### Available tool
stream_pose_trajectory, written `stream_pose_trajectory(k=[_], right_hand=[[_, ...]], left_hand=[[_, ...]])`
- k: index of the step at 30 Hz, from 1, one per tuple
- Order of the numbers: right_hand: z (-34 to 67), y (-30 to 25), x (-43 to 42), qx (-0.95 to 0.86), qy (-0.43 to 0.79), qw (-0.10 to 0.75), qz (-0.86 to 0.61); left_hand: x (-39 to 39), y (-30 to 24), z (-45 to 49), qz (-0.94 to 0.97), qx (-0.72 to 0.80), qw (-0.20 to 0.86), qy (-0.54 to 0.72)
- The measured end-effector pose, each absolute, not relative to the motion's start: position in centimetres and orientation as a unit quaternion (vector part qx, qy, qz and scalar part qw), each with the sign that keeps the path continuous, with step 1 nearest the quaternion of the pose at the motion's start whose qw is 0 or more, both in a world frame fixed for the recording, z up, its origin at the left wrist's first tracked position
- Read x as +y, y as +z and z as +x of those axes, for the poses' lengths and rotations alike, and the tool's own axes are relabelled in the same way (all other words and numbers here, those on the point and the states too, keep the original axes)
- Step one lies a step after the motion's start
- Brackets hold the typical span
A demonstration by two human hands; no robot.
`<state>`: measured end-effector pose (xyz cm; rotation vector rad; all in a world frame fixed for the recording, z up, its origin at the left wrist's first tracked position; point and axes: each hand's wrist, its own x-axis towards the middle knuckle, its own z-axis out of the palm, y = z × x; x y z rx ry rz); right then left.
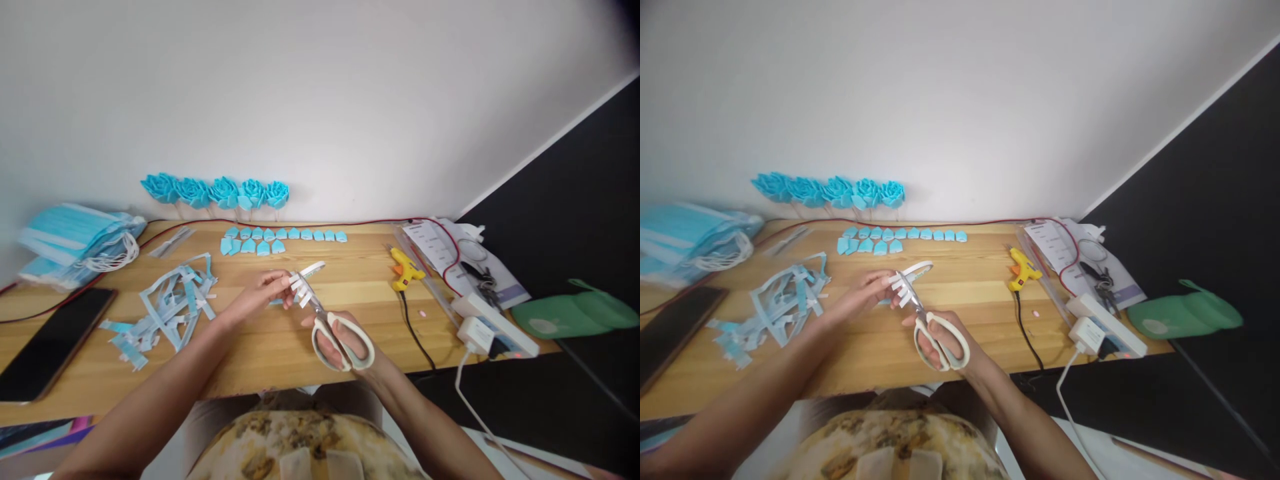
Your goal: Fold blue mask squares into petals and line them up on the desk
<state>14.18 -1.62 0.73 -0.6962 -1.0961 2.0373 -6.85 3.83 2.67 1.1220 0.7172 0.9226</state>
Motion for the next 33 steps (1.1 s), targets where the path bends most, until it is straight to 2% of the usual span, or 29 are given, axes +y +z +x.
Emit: stream_pose_trajectory(k=[8, 21, 25, 33], right_hand=[[14.3, 1.0, -1.5, -0.387, 0.803, 0.362, -0.274], [14.4, 1.4, -1.5, -0.435, 0.771, 0.358, -0.297], [14.6, 1.5, -1.3, -0.524, 0.687, 0.334, -0.377], [14.4, 2.3, -1.0, -0.714, 0.404, 0.320, -0.474]], left_hand=[[3.7, 3.2, -6.9, 0.506, 0.340, 0.683, 0.401], [4.1, 4.0, -7.3, 0.620, 0.389, 0.555, 0.395], [4.2, 3.8, -7.6, 0.632, 0.399, 0.530, 0.400], [3.9, 3.7, -7.1, 0.589, 0.458, 0.530, 0.404]])
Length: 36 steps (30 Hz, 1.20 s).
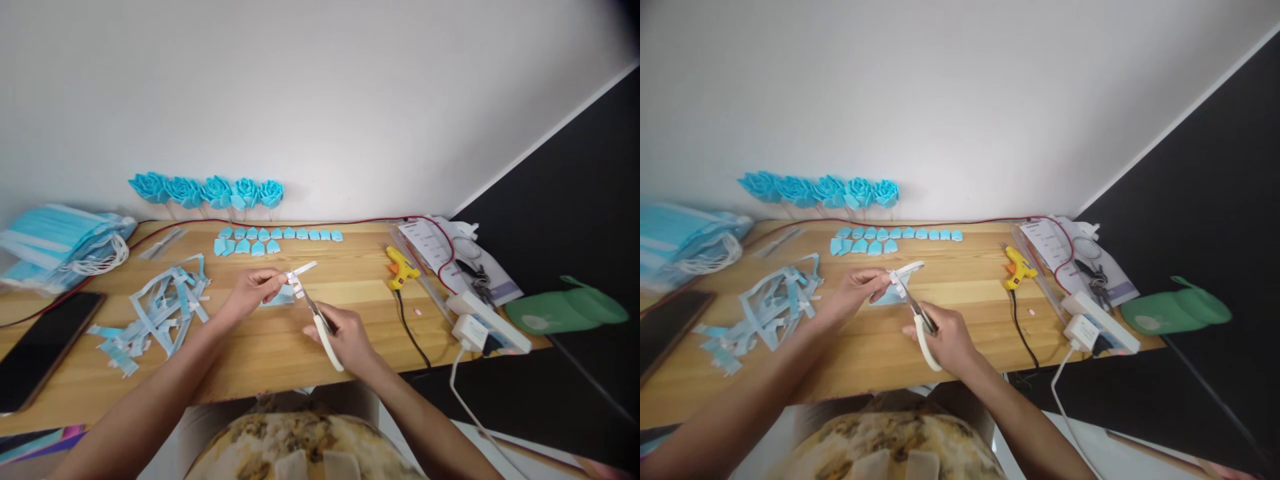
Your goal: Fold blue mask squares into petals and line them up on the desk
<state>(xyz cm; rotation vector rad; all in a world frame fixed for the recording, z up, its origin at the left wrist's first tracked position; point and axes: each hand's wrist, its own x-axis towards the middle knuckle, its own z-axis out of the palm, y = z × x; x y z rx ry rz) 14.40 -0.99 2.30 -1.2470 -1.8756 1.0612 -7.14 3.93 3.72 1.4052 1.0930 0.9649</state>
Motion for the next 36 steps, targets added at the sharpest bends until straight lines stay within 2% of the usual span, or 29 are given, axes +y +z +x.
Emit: stream_pose_trajectory(k=[3, 6, 8, 14, 17, 24, 36], right_hand=[[14.5, 2.4, -0.8, -0.756, 0.329, 0.312, -0.472], [15.0, 2.6, -0.1, -0.768, 0.313, 0.318, -0.459], [15.6, 2.7, 0.3, -0.757, 0.359, 0.310, -0.449], [16.7, 2.4, 0.1, -0.612, 0.637, 0.238, -0.403], [16.3, 1.8, -0.6, -0.562, 0.702, 0.222, -0.376], [15.7, 0.6, -0.8, -0.535, 0.754, 0.220, -0.312], [15.1, 0.8, -1.0, -0.526, 0.788, 0.225, -0.230]], left_hand=[[4.0, 3.7, -7.0, 0.583, 0.469, 0.522, 0.411], [4.1, 3.9, -7.0, 0.590, 0.452, 0.527, 0.412], [4.0, 4.1, -7.2, 0.597, 0.435, 0.552, 0.387], [3.7, 4.6, -8.0, 0.613, 0.449, 0.551, 0.346], [3.8, 4.4, -8.2, 0.612, 0.416, 0.572, 0.352], [3.8, 3.8, -8.0, 0.537, 0.358, 0.668, 0.371], [3.7, 3.6, -7.8, 0.506, 0.363, 0.707, 0.335]])
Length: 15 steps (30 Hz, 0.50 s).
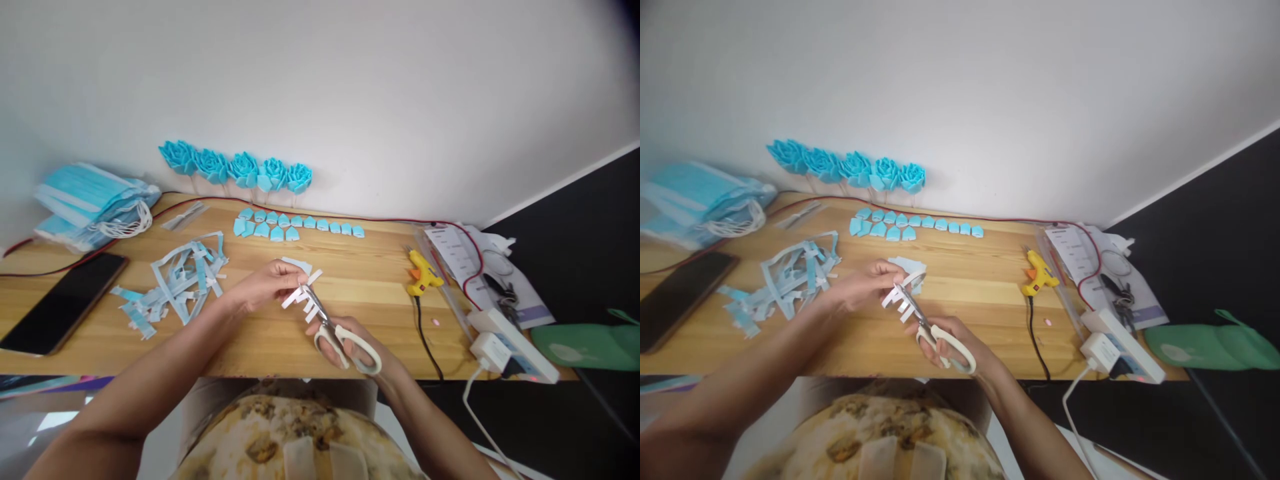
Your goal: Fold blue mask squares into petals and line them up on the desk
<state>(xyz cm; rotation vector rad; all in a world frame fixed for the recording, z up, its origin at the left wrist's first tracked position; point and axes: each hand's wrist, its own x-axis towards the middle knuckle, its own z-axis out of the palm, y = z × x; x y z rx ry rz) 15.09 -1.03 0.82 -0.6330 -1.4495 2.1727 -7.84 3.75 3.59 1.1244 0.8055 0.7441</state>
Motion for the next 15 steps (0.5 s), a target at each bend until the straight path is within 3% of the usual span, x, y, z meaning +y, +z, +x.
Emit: stream_pose_trajectory(k=[5, 15], right_hand=[[14.9, 0.8, -0.9, -0.552, 0.773, 0.229, -0.213], [15.0, 2.9, -1.1, -0.666, 0.585, 0.232, -0.402]], left_hand=[[3.7, 3.7, -7.5, 0.451, 0.365, 0.723, 0.374], [3.8, 3.2, -7.0, 0.433, 0.369, 0.677, 0.467]])
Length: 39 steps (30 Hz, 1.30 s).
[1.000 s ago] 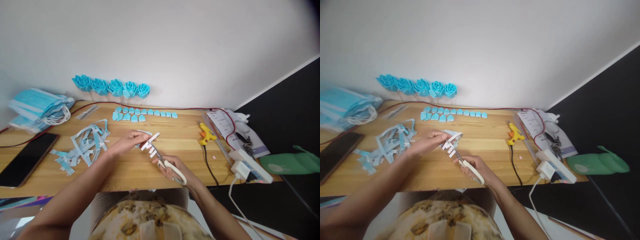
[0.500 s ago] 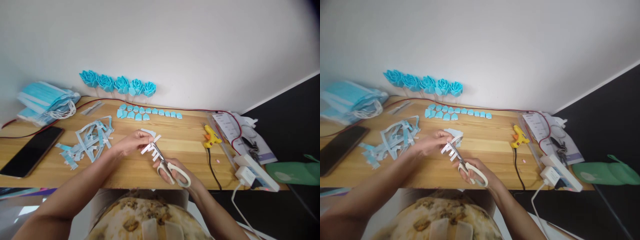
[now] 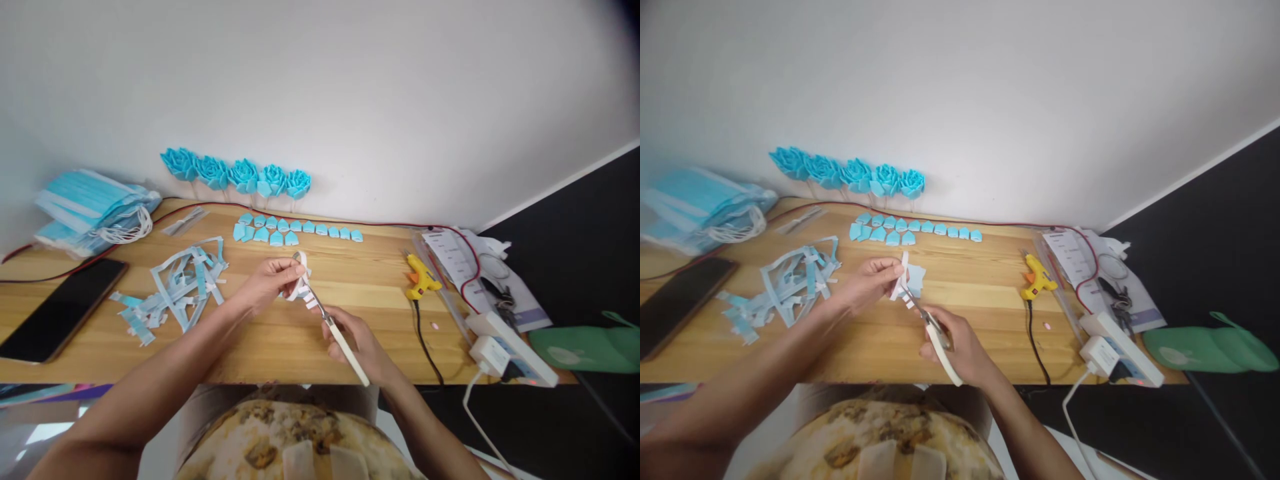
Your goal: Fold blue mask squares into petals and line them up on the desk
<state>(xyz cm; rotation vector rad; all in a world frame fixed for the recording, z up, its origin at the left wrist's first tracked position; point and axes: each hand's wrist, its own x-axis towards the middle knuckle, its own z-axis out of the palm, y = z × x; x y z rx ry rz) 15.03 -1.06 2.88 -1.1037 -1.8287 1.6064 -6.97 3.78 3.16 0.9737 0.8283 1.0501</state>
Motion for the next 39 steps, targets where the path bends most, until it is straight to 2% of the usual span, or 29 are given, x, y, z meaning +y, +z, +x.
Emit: stream_pose_trajectory(k=[3, 8, 13, 16, 20, 26, 31, 39], right_hand=[[15.0, 3.4, -1.5, -0.709, 0.525, 0.220, -0.416], [15.1, 3.6, -2.5, -0.788, 0.468, 0.180, -0.358], [16.1, 3.7, -2.0, -0.770, 0.410, 0.278, -0.402], [16.5, 3.5, -1.6, -0.766, 0.350, 0.308, -0.442], [16.1, 3.0, -1.4, -0.772, 0.289, 0.300, -0.481], [15.5, 2.8, -0.8, -0.810, 0.116, 0.274, -0.505], [15.2, 2.8, -0.3, -0.819, 0.047, 0.255, -0.511], [13.9, 2.7, 0.1, -0.792, -0.064, 0.273, -0.542]], left_hand=[[4.1, 3.3, -7.2, 0.413, 0.379, 0.660, 0.500], [4.8, 3.5, -8.2, 0.371, 0.370, 0.647, 0.554], [4.7, 3.1, -8.0, 0.379, 0.355, 0.658, 0.546], [4.6, 3.1, -7.6, 0.383, 0.347, 0.653, 0.553], [4.5, 3.3, -7.3, 0.384, 0.324, 0.653, 0.566], [4.4, 3.3, -7.1, 0.344, 0.285, 0.670, 0.593], [4.2, 3.4, -6.7, 0.289, 0.263, 0.697, 0.601], [3.6, 2.6, -5.3, 0.225, 0.239, 0.727, 0.603]])
